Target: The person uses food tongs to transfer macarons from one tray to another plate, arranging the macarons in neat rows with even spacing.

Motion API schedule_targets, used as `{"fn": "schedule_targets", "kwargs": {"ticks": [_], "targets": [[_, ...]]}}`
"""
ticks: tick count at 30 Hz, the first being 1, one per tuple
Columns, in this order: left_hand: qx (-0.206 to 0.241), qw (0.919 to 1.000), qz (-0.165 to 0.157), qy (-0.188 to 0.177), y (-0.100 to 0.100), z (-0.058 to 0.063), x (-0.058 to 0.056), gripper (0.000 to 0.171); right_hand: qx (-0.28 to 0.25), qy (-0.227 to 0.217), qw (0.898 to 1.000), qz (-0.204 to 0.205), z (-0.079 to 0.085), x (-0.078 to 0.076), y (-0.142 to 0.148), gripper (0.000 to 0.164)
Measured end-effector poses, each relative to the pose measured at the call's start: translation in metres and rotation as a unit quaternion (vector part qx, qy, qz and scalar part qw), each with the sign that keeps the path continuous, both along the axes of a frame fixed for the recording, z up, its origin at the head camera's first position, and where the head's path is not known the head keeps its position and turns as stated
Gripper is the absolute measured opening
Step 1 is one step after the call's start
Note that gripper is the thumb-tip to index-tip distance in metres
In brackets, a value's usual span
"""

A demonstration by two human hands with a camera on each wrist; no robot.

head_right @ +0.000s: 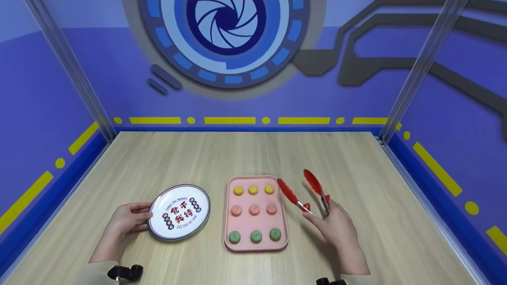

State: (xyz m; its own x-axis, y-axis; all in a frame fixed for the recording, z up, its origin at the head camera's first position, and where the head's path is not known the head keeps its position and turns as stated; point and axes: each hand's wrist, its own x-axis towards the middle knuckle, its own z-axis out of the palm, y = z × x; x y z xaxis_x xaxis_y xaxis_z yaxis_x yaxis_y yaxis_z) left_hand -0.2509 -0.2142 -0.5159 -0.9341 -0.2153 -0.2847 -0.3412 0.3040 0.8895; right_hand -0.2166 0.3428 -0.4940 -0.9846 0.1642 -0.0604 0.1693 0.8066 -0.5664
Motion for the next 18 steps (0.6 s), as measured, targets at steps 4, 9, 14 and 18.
{"fn": "schedule_targets", "kwargs": {"ticks": [4, 9, 14, 18], "targets": [[0.000, 1.0000, -0.001, 0.001, 0.001, 0.000, 0.000, 0.044, 0.014, -0.009, 0.999, 0.034, 0.008, -0.003, -0.005, 0.091], [-0.004, 1.0000, 0.006, -0.003, 0.001, 0.001, 0.000, 0.044, 0.034, 0.002, 0.995, 0.094, 0.017, -0.013, -0.016, 0.094], [-0.009, 0.9999, 0.004, -0.004, 0.002, 0.000, 0.001, 0.044, 0.061, 0.046, 0.982, 0.172, 0.027, -0.028, -0.032, 0.083], [-0.006, 1.0000, 0.003, 0.000, 0.001, -0.001, 0.000, 0.044, 0.077, 0.051, 0.972, 0.214, 0.036, -0.042, -0.047, 0.068]]}}
